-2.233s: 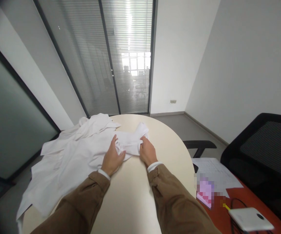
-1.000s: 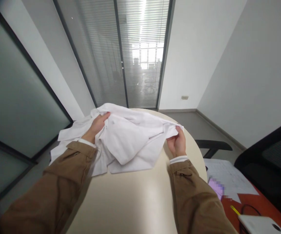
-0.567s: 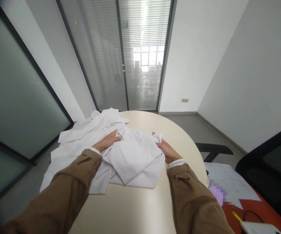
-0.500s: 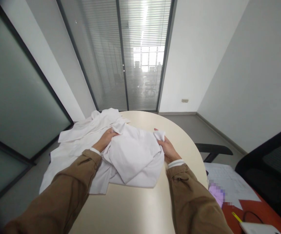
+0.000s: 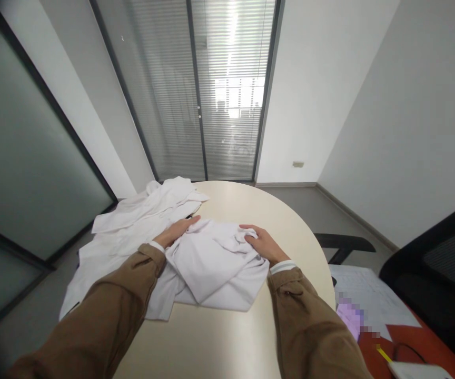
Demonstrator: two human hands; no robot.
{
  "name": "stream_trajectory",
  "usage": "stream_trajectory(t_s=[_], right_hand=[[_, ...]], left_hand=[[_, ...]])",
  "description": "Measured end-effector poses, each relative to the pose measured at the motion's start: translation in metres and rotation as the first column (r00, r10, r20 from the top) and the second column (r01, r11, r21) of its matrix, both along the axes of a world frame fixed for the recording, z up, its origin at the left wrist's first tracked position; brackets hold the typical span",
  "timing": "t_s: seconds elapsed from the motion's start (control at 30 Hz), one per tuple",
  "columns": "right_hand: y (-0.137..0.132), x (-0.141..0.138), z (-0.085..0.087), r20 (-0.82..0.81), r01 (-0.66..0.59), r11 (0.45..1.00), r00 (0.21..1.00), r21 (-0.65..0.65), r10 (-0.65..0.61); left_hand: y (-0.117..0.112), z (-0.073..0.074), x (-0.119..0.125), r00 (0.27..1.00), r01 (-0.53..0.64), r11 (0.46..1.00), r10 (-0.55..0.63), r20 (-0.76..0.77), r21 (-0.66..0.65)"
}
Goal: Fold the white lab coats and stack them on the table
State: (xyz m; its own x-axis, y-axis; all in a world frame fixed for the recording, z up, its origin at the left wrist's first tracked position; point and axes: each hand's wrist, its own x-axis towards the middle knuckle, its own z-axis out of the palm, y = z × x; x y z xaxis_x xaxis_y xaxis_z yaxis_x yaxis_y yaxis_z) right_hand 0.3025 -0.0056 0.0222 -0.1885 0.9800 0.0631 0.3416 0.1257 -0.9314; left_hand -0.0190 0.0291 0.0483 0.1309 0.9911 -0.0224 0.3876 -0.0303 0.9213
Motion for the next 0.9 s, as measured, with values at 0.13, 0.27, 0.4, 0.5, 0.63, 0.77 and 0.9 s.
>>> stream_trajectory(t_s=[0.13,0.27,0.4,0.5,0.63,0.77,0.9], right_hand=[[0.0,-0.002,0.0,0.052,-0.072,0.997,0.996,0.041,0.069],[0.006,-0.001,-0.005,0.021,0.046,0.958,0.998,0.282,-0.054],[0.015,0.004,-0.016,0.133,0.203,0.885,0.951,0.419,-0.281],[0.018,0.008,-0.021,0.275,0.2,0.902,0.907,0.382,-0.318],[0.01,0.011,-0.015,0.405,0.345,0.899,0.807,0.268,-0.43],[0.004,0.016,-0.008,0.534,0.482,0.865,0.699,0.139,-0.476],[0.011,0.02,-0.017,0.304,0.481,0.852,0.796,0.205,-0.523]], left_hand=[[0.001,0.005,0.003,0.971,0.217,0.975,-0.221,-0.089,-0.05],[0.003,0.005,0.007,0.97,0.24,0.962,-0.242,0.001,0.129],[0.012,0.001,0.007,0.997,-0.061,0.967,0.048,0.058,0.247],[0.014,-0.001,0.006,0.997,-0.073,0.981,0.071,0.018,0.178],[0.006,0.001,0.005,0.989,-0.068,0.984,0.089,-0.119,0.166],[-0.003,0.007,-0.004,0.939,-0.147,0.988,0.154,-0.307,0.045],[0.002,0.012,-0.017,0.973,-0.011,0.988,0.046,-0.225,0.152]])
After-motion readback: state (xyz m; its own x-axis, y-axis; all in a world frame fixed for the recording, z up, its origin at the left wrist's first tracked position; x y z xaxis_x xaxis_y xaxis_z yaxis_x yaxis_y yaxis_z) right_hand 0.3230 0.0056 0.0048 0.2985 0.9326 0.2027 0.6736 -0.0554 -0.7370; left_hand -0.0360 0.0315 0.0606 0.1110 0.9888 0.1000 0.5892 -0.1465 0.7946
